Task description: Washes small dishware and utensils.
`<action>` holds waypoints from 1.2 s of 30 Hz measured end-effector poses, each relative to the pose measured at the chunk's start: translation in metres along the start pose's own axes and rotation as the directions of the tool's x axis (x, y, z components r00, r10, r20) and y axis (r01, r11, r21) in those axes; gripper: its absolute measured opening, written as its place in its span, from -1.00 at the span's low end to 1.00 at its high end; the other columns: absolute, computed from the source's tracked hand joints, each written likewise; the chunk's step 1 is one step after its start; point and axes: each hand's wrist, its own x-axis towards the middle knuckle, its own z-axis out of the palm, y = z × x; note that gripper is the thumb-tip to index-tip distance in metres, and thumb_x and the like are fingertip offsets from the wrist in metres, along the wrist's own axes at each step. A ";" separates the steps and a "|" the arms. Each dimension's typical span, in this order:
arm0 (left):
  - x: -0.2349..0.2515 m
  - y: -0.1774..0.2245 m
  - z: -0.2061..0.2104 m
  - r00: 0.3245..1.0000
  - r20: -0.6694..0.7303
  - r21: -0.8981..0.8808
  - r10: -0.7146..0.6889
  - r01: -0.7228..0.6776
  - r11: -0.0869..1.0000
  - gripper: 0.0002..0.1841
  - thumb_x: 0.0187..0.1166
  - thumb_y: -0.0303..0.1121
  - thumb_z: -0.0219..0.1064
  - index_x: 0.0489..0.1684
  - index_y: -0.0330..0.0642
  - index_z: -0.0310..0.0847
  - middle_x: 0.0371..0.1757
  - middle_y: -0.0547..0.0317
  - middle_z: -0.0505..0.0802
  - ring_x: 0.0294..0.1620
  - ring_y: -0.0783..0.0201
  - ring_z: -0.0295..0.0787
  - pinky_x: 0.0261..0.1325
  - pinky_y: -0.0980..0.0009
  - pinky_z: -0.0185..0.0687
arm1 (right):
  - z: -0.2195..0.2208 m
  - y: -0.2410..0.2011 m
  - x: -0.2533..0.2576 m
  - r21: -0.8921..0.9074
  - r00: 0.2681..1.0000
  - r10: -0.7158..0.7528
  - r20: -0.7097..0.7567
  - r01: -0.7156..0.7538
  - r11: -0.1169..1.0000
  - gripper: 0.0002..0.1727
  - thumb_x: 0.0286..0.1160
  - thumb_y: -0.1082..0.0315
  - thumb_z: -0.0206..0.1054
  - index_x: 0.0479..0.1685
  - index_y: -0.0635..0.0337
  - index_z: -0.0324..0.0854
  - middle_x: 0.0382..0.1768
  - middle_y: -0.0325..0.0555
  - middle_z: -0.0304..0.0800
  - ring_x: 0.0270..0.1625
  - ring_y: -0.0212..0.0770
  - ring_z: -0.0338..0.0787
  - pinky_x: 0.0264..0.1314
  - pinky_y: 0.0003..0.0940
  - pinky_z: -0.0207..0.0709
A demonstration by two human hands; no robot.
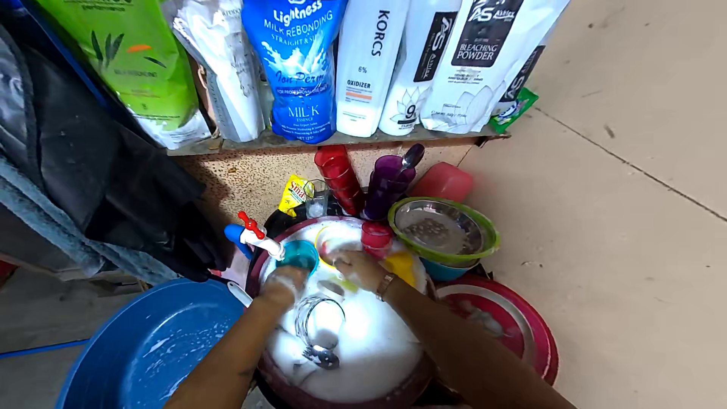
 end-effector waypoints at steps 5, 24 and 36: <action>-0.016 -0.004 0.000 0.896 -0.429 -0.154 0.119 -0.203 0.967 -0.72 0.68 -0.16 0.34 0.07 -0.14 0.82 0.00 -0.06 0.91 0.11 -0.10 0.84 0.30 -0.19 0.64 | 0.018 -0.039 0.010 0.398 0.970 0.155 -0.188 -0.069 0.915 -0.31 0.65 -0.15 0.29 0.57 0.17 0.50 0.23 0.17 0.77 0.05 0.04 0.84 0.16 0.08 0.71; -0.036 0.003 0.018 0.979 -0.156 -0.472 0.133 -0.192 0.860 -0.44 0.85 0.00 0.02 0.72 -0.07 0.40 0.54 -0.09 0.67 0.56 -0.01 0.59 0.67 -0.07 0.35 | -0.021 -0.018 -0.100 -0.517 0.965 0.133 -0.227 -0.235 0.823 -0.55 0.63 0.34 0.30 0.50 -0.05 0.65 0.39 0.27 0.64 0.40 0.36 0.66 0.29 0.34 0.60; 0.022 0.017 0.023 1.000 -0.012 -0.591 0.027 -0.029 0.806 -0.43 0.92 -0.16 -0.08 0.82 -0.29 0.13 0.83 -0.27 0.24 0.87 -0.17 0.05 0.85 -0.11 -0.09 | 0.003 -0.035 -0.108 -0.014 0.916 0.393 -0.081 -0.395 0.918 -0.47 0.79 0.13 0.06 0.70 -0.04 0.44 0.59 0.26 0.44 0.58 0.23 0.51 0.54 0.22 0.43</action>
